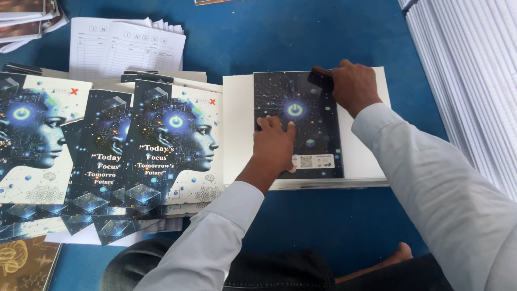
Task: The person inserts a printed cover sheet into a stack of blank pages, folds it over, and presses it flat. This process is repeated multiple times with identical materials.
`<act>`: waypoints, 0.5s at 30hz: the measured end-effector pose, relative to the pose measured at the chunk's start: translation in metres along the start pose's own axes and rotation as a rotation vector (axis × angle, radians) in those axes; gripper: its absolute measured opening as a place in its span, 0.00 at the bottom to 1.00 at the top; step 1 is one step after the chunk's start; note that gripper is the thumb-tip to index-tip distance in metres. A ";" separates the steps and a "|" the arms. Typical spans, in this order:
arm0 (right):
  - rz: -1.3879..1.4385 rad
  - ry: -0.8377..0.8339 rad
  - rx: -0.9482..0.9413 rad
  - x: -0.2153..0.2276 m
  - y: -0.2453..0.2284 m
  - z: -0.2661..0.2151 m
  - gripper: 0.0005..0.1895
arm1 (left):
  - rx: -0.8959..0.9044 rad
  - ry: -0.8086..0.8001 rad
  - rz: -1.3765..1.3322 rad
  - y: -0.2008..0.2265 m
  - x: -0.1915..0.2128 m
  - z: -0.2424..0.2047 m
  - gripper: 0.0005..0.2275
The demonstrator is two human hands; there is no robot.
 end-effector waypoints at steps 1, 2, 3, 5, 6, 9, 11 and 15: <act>-0.009 -0.005 0.000 -0.001 0.001 0.002 0.05 | 0.001 0.001 -0.007 0.001 -0.001 0.000 0.53; -0.018 -0.009 0.001 -0.002 0.001 0.003 0.05 | 0.003 0.001 -0.006 0.001 -0.001 0.000 0.53; -0.018 -0.012 -0.013 -0.002 0.001 0.004 0.05 | 0.002 0.003 -0.003 0.001 -0.001 0.001 0.53; -0.018 -0.018 -0.043 -0.001 -0.002 0.003 0.05 | 0.004 0.014 -0.007 0.000 -0.001 0.001 0.53; -0.010 -0.022 -0.052 0.000 -0.003 0.003 0.06 | 0.008 0.024 -0.014 -0.001 -0.002 0.000 0.53; 0.005 -0.036 -0.039 0.006 -0.008 -0.001 0.13 | 0.016 0.034 -0.025 -0.002 -0.004 -0.001 0.53; -0.005 -0.039 0.014 0.015 -0.006 -0.014 0.24 | 0.022 0.039 -0.027 -0.001 -0.003 0.000 0.53; 0.018 -0.081 0.044 0.032 -0.012 -0.042 0.10 | 0.037 0.070 -0.054 -0.003 -0.005 -0.001 0.53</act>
Point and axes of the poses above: each hand's wrist, its own z-axis towards the middle knuckle, its own x-axis out of the back of the hand, y = z × x, the point moved 1 cm from there along z, towards the middle knuckle, and after that the axes turned 14 degrees about y, right-handed, at the moved point
